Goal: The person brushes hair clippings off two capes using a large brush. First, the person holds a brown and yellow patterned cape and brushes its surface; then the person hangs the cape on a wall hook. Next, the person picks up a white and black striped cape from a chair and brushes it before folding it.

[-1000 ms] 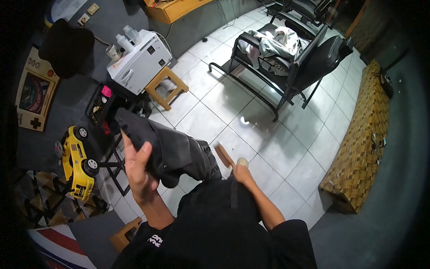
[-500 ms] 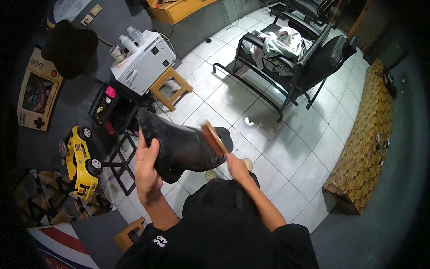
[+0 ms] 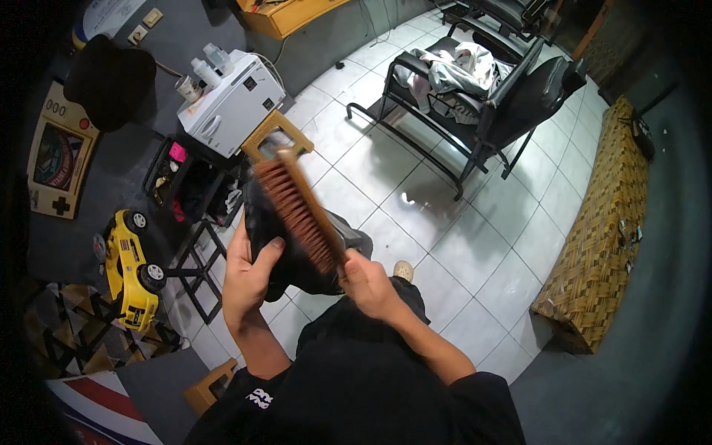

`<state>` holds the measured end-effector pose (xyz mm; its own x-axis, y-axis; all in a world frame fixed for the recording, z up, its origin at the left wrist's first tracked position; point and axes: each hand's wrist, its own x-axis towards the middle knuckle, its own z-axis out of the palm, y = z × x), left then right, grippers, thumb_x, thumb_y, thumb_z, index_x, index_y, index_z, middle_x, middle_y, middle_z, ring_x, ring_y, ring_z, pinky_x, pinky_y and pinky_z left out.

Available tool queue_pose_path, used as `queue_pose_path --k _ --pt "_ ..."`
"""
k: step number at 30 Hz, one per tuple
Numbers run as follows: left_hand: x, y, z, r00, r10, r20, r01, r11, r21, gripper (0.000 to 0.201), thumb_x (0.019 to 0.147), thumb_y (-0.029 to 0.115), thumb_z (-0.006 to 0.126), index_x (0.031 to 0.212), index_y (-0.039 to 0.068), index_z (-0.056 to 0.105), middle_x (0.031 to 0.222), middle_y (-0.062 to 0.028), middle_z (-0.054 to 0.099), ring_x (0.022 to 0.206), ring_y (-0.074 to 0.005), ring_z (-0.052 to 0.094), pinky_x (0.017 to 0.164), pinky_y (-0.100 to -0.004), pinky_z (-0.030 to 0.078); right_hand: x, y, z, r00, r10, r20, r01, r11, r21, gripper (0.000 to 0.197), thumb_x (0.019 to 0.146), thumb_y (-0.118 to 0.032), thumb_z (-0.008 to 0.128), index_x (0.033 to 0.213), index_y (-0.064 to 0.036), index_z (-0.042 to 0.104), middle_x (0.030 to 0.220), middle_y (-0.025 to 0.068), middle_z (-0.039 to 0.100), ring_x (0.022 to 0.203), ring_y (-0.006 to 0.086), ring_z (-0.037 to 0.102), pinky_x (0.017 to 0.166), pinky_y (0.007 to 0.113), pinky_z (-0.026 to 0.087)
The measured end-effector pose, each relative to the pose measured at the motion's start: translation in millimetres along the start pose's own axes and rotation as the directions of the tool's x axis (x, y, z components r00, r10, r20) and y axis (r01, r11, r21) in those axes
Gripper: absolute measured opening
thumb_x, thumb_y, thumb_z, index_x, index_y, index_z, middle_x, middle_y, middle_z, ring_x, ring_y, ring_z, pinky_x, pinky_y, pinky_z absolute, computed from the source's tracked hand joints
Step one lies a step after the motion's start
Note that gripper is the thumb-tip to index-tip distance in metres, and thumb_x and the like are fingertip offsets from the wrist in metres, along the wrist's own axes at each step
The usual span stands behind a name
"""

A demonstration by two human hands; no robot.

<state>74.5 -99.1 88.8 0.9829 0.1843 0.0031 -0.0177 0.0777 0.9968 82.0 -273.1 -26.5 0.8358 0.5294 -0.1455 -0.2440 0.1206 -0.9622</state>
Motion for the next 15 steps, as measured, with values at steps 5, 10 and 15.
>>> queue_pose_path --k 5,10,15 --pt "-3.8 11.8 -2.7 1.0 -0.023 -0.001 0.023 1.0 -0.019 0.038 0.082 -0.001 0.054 0.119 -0.007 0.048 0.103 -0.0058 0.058 0.095 -0.0107 0.053 0.088 -0.0251 0.042 16.0 41.6 -6.9 0.984 -0.127 -0.121 0.067 0.91 -0.409 0.04 0.099 -0.035 0.033 0.084 -0.0005 0.047 0.065 0.0189 0.052 0.057 0.0355 0.051 0.054 0.039 0.04" --pt "-10.0 19.9 -16.9 0.995 -0.068 0.072 0.073 0.995 -0.068 0.041 0.077 0.003 0.057 0.117 -0.007 0.049 0.1 -0.0063 0.059 0.091 -0.0112 0.055 0.086 -0.025 0.043 0.7 197.3 -82.3 0.829 0.455 -0.325 -0.501 0.346 -0.793 0.055 0.095 -0.046 0.034 0.101 0.0013 0.061 0.093 0.027 0.062 0.091 0.0432 0.059 0.078 0.05 0.046" --pt "-8.1 22.6 -19.3 0.988 -0.077 0.132 0.084 0.995 -0.049 0.044 0.077 0.003 0.057 0.119 -0.008 0.049 0.101 -0.006 0.059 0.092 -0.0109 0.054 0.085 -0.0246 0.042 -14.9 240.9 -117.8 0.717 0.588 -0.374 -0.618 0.289 -0.732 0.068 0.09 -0.056 0.035 0.104 0.0042 0.062 0.096 0.029 0.062 0.096 0.0447 0.058 0.083 0.046 0.047"
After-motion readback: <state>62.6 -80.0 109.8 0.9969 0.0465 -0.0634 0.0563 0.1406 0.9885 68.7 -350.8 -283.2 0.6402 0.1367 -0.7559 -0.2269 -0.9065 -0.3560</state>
